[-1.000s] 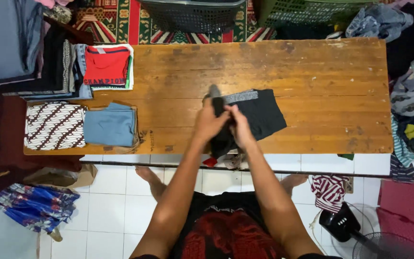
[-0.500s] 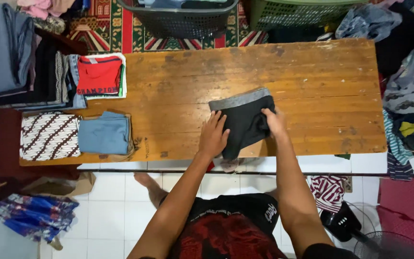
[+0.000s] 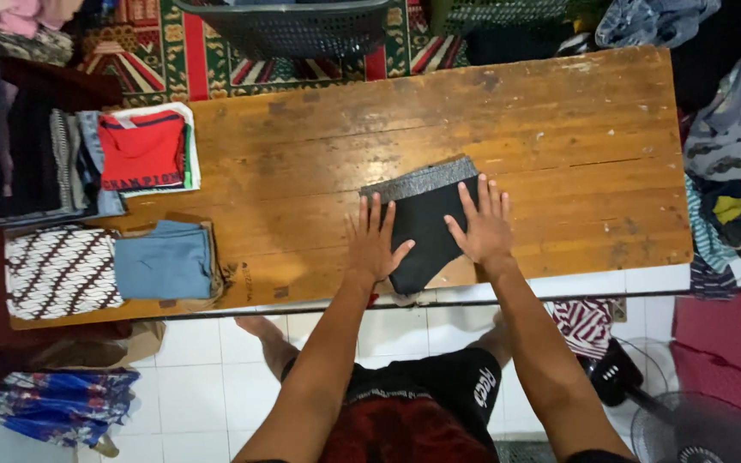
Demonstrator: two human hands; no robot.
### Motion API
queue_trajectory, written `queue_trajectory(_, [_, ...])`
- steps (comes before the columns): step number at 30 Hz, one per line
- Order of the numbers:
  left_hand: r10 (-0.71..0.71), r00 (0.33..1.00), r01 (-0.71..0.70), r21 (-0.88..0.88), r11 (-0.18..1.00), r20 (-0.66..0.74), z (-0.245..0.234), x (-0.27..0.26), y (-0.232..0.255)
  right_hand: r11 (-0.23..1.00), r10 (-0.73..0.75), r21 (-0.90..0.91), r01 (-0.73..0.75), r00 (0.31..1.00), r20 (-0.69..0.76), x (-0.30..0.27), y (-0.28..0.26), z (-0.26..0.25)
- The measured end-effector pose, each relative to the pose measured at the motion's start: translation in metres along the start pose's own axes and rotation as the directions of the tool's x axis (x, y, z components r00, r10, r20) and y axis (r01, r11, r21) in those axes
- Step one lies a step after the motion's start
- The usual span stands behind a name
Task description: Folding and inspecting a pair of pants on a wooden table
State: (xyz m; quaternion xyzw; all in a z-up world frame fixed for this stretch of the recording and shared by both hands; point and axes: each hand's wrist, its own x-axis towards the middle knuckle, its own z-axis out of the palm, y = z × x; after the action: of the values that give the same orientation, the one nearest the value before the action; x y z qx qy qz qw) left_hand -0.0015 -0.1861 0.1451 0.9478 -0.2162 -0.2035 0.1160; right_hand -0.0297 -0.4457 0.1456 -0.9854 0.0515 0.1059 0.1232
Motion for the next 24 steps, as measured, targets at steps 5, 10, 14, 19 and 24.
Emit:
queue_trajectory(5, [0.036,0.998,-0.038,-0.031,0.999,-0.047,0.011,-0.009,-0.004,0.997,0.075,-0.020,-0.074,0.995,0.068,0.005,-0.002,0.010])
queue_trajectory(10, [-0.013,1.000,0.013,-0.004,1.000,0.006,0.007,-0.008,-0.002,0.994,0.106,-0.051,-0.100,0.982,0.154,0.041,-0.013,-0.007])
queue_trajectory(14, [-0.212,0.967,0.227,0.100,0.969,-0.142,0.016,-0.006,0.034,0.980,-0.002,-0.199,-0.023,0.992,-0.124,0.019,-0.058,-0.037])
queue_trajectory(19, [-0.336,0.934,0.331,0.054,0.942,0.121,0.017,-0.023,0.069,0.997,-0.077,-0.030,0.076,0.995,-0.068,-0.014,-0.071,0.051])
queue_trajectory(24, [0.249,0.949,-0.299,-0.312,0.901,-0.191,0.040,-0.067,0.071,0.985,-0.157,0.057,0.160,0.986,-0.058,-0.002,-0.056,0.063])
